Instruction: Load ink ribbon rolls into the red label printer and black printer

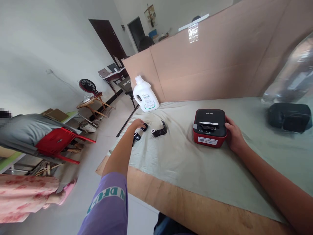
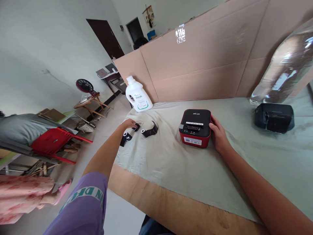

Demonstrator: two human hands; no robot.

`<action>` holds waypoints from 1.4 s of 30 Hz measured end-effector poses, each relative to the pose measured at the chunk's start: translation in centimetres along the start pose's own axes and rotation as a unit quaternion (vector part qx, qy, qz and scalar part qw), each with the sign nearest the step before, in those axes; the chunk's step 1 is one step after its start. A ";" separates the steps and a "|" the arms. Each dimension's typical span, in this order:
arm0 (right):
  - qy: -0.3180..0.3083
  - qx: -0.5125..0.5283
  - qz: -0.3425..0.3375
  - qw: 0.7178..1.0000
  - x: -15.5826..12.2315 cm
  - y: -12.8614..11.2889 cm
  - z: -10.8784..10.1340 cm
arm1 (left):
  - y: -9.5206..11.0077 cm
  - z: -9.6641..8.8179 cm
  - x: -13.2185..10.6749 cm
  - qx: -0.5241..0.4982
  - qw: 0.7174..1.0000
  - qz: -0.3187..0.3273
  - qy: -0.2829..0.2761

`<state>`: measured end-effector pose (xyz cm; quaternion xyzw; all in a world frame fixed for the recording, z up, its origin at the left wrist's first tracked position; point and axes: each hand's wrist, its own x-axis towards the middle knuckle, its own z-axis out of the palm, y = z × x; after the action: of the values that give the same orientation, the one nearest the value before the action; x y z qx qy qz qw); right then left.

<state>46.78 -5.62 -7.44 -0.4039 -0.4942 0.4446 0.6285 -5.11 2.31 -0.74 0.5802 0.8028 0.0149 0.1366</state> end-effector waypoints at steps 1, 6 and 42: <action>-0.004 0.026 0.017 1.000 0.1 0.2 -0.1 | -0.1 -0.1 -0.1 -0.003 1.000 -0.004 0.014; -0.005 0.068 0.036 0.997 0.2 0.6 -0.1 | -1.6 -1.0 -2.2 -0.019 0.996 -0.028 0.083; -0.004 0.055 0.029 0.998 0.3 0.8 -0.3 | -0.7 0.9 -14.3 0.042 0.991 0.045 0.122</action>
<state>46.95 -5.16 -8.22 -0.3810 -0.4600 0.4906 0.6345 -1.44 -11.46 1.13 0.6147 0.7866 0.0578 0.0118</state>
